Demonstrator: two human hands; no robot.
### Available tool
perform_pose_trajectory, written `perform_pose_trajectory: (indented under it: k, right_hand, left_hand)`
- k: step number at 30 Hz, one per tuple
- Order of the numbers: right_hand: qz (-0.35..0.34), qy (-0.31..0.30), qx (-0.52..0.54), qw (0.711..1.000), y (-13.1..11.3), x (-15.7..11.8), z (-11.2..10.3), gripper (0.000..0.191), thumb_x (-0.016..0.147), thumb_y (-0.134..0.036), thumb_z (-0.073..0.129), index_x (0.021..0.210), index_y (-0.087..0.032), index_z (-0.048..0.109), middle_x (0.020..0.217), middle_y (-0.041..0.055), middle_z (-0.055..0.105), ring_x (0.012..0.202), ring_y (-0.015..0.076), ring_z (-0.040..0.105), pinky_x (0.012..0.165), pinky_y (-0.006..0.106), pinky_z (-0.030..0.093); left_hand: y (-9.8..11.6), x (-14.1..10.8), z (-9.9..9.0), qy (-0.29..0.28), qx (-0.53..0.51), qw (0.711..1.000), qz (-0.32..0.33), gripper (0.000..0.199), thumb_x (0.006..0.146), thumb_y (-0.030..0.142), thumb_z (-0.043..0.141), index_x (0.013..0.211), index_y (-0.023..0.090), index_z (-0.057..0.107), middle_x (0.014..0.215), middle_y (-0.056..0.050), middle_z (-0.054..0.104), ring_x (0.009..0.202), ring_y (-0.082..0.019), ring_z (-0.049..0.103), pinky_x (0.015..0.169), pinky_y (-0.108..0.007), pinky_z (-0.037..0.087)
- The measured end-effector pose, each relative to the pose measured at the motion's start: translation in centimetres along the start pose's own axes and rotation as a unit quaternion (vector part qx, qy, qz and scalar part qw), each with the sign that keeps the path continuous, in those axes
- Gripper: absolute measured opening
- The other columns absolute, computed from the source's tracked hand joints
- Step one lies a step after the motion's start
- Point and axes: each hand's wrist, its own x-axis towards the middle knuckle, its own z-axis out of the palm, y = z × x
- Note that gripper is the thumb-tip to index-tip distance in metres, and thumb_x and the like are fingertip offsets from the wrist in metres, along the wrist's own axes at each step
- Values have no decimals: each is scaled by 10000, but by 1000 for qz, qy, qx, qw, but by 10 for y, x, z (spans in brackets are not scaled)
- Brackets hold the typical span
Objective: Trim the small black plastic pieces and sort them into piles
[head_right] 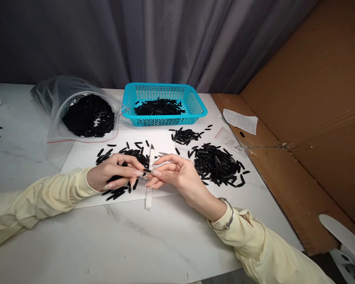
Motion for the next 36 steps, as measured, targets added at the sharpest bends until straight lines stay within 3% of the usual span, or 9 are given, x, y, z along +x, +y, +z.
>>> perform_pose_trajectory:
  k: [7,12,22,30,36]
  right_hand:
    - [-13,4,-10,1000,1,1,0,210,691,-209,712,825,-139,565,659,34,695,578,152,671,558,252,551]
    - [-25,4,-40,999,2,-1,3,196,710,-187,694,843,-137,558,626,23,675,577,155,671,558,250,553]
    - [-50,-4,-66,997,1,-3,4,201,739,-179,663,902,-148,550,747,49,688,687,171,686,657,279,576]
    - [-73,5,-87,993,2,-3,5,191,745,-184,652,902,-155,547,770,45,698,713,182,693,678,292,585]
    - [-87,45,-135,986,5,-3,6,153,750,-217,645,870,-168,562,844,52,710,808,207,686,711,318,591]
  left_hand:
    - [0,-1,0,-20,14,1000,11,184,651,194,684,787,94,610,538,-41,656,211,-11,339,231,-121,172]
    - [1,0,1,-42,37,998,31,174,748,242,613,653,100,578,513,-20,637,205,-9,342,227,-117,166]
    - [1,-1,6,22,43,999,13,186,739,212,616,588,107,593,283,66,423,190,-28,277,210,-129,172]
    - [-3,-1,4,35,78,996,28,194,758,247,598,617,114,596,298,58,440,193,-22,274,226,-132,188]
    - [-2,0,6,46,73,995,56,114,753,207,595,703,105,598,561,-2,643,222,-5,338,226,-128,208]
